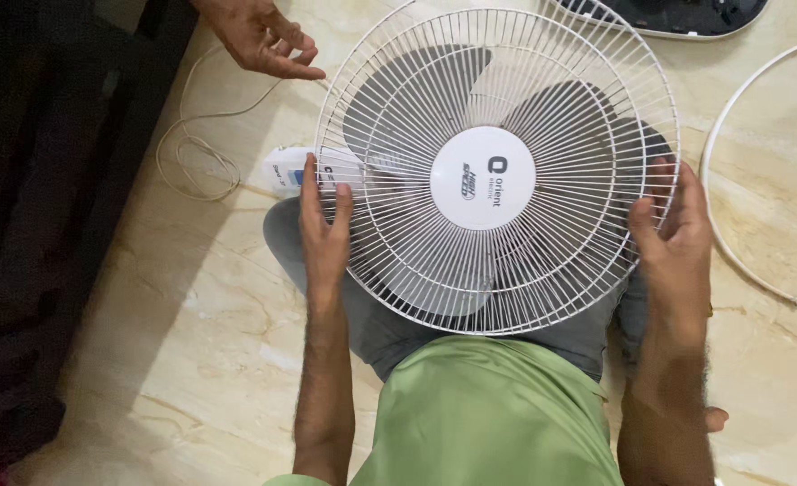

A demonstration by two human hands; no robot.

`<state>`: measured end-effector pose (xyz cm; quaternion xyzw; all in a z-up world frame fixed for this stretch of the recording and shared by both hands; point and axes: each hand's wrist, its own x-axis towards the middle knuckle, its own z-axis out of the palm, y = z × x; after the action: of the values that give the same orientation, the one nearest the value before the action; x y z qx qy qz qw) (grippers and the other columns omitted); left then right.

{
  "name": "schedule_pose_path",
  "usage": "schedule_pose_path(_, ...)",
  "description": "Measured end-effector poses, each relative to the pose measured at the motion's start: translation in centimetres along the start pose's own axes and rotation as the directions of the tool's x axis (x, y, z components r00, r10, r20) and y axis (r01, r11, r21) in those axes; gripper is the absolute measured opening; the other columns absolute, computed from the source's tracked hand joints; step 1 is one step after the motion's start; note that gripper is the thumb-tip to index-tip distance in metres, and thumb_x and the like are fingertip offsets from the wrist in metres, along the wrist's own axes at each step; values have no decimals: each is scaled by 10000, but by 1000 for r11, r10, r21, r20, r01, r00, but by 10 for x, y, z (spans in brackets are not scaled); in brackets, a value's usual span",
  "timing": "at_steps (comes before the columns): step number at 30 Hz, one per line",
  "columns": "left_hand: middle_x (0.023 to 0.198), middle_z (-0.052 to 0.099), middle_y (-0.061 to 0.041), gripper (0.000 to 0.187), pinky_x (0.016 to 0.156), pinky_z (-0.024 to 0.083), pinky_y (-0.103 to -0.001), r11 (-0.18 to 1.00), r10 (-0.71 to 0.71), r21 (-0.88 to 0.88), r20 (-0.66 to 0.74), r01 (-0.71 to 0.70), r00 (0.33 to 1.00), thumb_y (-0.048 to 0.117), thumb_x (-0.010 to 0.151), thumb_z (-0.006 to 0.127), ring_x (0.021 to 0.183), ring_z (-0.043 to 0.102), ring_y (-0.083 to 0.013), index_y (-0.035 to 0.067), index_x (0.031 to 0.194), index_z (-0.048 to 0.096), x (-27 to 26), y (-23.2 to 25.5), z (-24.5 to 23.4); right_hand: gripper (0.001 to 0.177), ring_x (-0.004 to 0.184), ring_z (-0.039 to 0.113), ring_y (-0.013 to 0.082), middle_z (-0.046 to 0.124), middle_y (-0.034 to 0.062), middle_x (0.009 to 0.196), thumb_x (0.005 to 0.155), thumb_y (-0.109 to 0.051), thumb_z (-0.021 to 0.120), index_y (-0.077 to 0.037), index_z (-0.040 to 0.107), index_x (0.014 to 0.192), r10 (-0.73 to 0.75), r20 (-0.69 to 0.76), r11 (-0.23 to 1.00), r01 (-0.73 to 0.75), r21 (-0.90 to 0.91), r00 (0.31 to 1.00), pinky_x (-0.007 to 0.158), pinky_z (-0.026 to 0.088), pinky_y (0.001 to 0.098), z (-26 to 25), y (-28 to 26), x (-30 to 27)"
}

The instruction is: The person removes the front grille of an electric fan, then uses a screwdriver to loosen and remove screws from the fan base. The fan blades and motor housing remain attached while the base is detached.

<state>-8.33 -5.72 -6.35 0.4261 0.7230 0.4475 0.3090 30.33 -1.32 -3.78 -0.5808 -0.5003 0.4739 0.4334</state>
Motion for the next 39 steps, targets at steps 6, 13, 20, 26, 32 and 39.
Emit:
schedule_pose_path(6,1624,419,-274,769,1255,326,-410,993,12,-117,42,-7,999,352,1021,664,1519,427,-347,-76,1575,345,-3,-6,16,587,1315,662,206,660,174,1434,1126,-269,701,43,450,1556,44,-51,986,-35,166,998,1143,548,337,-22,21,3)
schedule_pose_path(13,1607,407,-300,778,1239,344,-425,989,-30,-144,75,41,997,314,992,705,1521,401,-364,-74,1566,352,-9,-15,20,296,1045,740,183,702,145,1194,1161,-139,463,43,531,1385,213,-46,884,-172,435,976,904,628,286,-35,41,6)
schedule_pose_path(20,1601,416,-280,764,1212,381,-422,990,-24,-133,87,36,996,306,990,700,1492,431,-356,-62,1564,354,-14,-26,15,278,835,685,134,713,122,1036,1259,-114,416,68,590,1380,163,-149,892,-81,444,975,769,562,247,-39,66,2)
schedule_pose_path(26,1512,562,-229,622,1127,474,-407,998,-58,35,28,57,998,358,1035,617,1395,565,-318,7,1526,469,-5,-35,4,275,571,468,63,578,0,797,1237,-150,432,15,634,1323,210,-105,866,-135,481,972,506,354,216,-24,54,9)
schedule_pose_path(32,1473,566,-231,573,1086,474,-396,993,-115,-5,39,115,993,367,1062,549,1363,566,-323,37,1524,469,-4,-34,-8,225,538,373,25,489,-50,733,1196,-172,446,-50,631,1231,304,-116,871,-226,436,946,437,256,194,-8,43,11)
schedule_pose_path(39,1331,666,-231,579,1001,516,-381,987,-114,119,35,109,993,374,1051,528,1207,661,-317,33,1516,473,-2,-25,-10,211,499,336,24,451,-61,689,1173,-164,463,-43,632,1208,306,-117,859,-221,462,945,416,247,191,-4,47,13)
